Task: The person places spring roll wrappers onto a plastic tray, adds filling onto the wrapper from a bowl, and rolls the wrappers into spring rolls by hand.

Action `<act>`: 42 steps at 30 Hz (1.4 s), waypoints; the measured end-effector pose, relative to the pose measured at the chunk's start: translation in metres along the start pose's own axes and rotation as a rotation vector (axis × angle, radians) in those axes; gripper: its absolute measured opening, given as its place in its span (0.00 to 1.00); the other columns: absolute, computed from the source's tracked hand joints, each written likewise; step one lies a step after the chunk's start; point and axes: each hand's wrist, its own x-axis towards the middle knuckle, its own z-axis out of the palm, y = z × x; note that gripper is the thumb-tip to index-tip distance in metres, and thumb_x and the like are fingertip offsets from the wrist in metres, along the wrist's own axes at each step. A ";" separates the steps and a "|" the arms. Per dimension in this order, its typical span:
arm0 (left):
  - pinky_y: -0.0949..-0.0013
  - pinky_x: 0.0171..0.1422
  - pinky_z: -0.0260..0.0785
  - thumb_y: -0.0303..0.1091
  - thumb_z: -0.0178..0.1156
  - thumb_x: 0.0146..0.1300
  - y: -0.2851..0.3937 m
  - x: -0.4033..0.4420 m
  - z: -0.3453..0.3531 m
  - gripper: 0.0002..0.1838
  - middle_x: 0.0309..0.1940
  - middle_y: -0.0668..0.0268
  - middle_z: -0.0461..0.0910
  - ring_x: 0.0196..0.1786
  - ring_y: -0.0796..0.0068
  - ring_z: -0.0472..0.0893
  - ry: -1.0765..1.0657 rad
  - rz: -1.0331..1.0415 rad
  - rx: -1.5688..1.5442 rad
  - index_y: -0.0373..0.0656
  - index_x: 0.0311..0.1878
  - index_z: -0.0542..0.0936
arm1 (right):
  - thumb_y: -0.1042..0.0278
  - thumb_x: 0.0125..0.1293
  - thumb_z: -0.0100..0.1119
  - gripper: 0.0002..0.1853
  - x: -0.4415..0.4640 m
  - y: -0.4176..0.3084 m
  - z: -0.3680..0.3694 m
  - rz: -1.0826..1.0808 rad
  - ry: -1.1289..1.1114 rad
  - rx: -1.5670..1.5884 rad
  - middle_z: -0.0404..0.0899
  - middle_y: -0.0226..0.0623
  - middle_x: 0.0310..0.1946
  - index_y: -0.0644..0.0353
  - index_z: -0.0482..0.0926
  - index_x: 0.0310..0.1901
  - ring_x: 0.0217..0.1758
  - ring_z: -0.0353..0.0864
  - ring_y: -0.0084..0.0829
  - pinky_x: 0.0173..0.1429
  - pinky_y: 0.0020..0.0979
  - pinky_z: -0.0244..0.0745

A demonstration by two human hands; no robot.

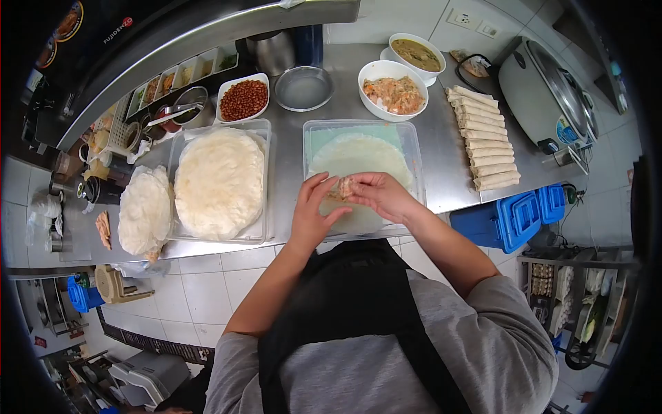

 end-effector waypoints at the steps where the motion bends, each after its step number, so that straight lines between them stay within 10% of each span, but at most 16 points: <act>1: 0.63 0.55 0.78 0.29 0.75 0.53 0.006 0.006 0.001 0.23 0.57 0.58 0.76 0.56 0.60 0.79 -0.016 0.023 0.004 0.44 0.54 0.81 | 0.67 0.75 0.58 0.13 -0.001 0.003 0.004 0.056 -0.027 0.205 0.83 0.34 0.48 0.64 0.80 0.55 0.49 0.81 0.23 0.56 0.27 0.78; 12: 0.71 0.41 0.80 0.22 0.68 0.59 -0.006 0.032 -0.002 0.10 0.39 0.63 0.83 0.39 0.73 0.84 -0.249 -0.139 -0.132 0.43 0.44 0.87 | 0.67 0.70 0.64 0.09 -0.003 -0.010 -0.020 0.090 0.004 0.117 0.84 0.29 0.40 0.62 0.83 0.47 0.40 0.78 0.18 0.45 0.22 0.72; 15: 0.67 0.43 0.78 0.26 0.69 0.59 -0.030 0.019 0.006 0.08 0.37 0.67 0.83 0.40 0.71 0.84 -0.320 -0.261 -0.140 0.46 0.42 0.88 | 0.64 0.71 0.63 0.12 0.009 -0.045 -0.047 -0.300 0.387 -0.466 0.85 0.33 0.39 0.61 0.83 0.50 0.40 0.81 0.22 0.47 0.26 0.75; 18: 0.62 0.53 0.73 0.34 0.69 0.58 -0.043 0.005 0.015 0.08 0.40 0.72 0.85 0.46 0.69 0.82 -0.338 0.083 0.260 0.51 0.42 0.89 | 0.67 0.71 0.60 0.13 0.016 -0.105 -0.043 -0.750 0.859 -0.846 0.84 0.40 0.42 0.61 0.82 0.53 0.45 0.84 0.32 0.50 0.32 0.77; 21: 0.56 0.64 0.63 0.38 0.67 0.60 -0.052 0.001 0.015 0.12 0.44 0.76 0.86 0.55 0.70 0.79 -0.340 0.009 0.297 0.55 0.48 0.88 | 0.72 0.68 0.60 0.14 0.041 -0.125 -0.068 -1.092 0.845 -1.088 0.84 0.40 0.47 0.60 0.82 0.54 0.48 0.84 0.39 0.52 0.36 0.78; 25: 0.49 0.72 0.53 0.36 0.65 0.62 -0.048 0.000 0.012 0.21 0.48 0.77 0.86 0.61 0.70 0.76 -0.420 0.041 0.312 0.57 0.60 0.82 | 0.73 0.66 0.61 0.15 0.082 -0.086 -0.118 -0.991 0.814 -1.249 0.83 0.39 0.51 0.56 0.83 0.55 0.53 0.82 0.42 0.55 0.40 0.77; 28: 0.48 0.74 0.50 0.35 0.66 0.61 -0.049 -0.002 0.012 0.26 0.49 0.77 0.85 0.63 0.67 0.75 -0.406 0.134 0.395 0.58 0.65 0.79 | 0.72 0.64 0.62 0.15 0.085 -0.065 -0.115 -0.352 0.724 -1.846 0.82 0.38 0.54 0.55 0.84 0.52 0.57 0.81 0.44 0.58 0.43 0.77; 30: 0.48 0.75 0.49 0.35 0.67 0.60 -0.048 -0.002 0.011 0.29 0.50 0.76 0.85 0.64 0.65 0.75 -0.426 0.203 0.494 0.59 0.66 0.77 | 0.72 0.63 0.62 0.13 0.081 -0.057 -0.103 -0.700 0.859 -1.729 0.82 0.39 0.53 0.57 0.84 0.49 0.58 0.79 0.46 0.58 0.43 0.76; 37: 0.53 0.63 0.57 0.38 0.71 0.55 -0.051 0.001 0.004 0.16 0.43 0.76 0.84 0.53 0.68 0.77 -0.315 0.223 0.307 0.56 0.48 0.85 | 0.80 0.60 0.57 0.13 0.030 0.027 -0.013 -0.787 0.245 -1.087 0.82 0.45 0.46 0.62 0.82 0.46 0.52 0.80 0.49 0.57 0.42 0.76; 40: 0.56 0.58 0.58 0.36 0.71 0.53 -0.045 0.008 0.006 0.11 0.40 0.75 0.83 0.50 0.68 0.78 -0.341 0.232 0.273 0.54 0.41 0.84 | 0.82 0.60 0.55 0.14 0.037 0.044 -0.007 -0.709 0.199 -0.995 0.83 0.46 0.44 0.63 0.82 0.47 0.50 0.81 0.47 0.57 0.40 0.76; 42: 0.57 0.57 0.58 0.34 0.70 0.52 -0.043 0.013 0.007 0.10 0.38 0.75 0.82 0.50 0.67 0.78 -0.363 0.201 0.247 0.53 0.39 0.82 | 0.83 0.62 0.55 0.13 0.035 0.041 -0.006 -0.291 0.081 -0.799 0.83 0.45 0.41 0.64 0.82 0.48 0.48 0.82 0.45 0.56 0.38 0.76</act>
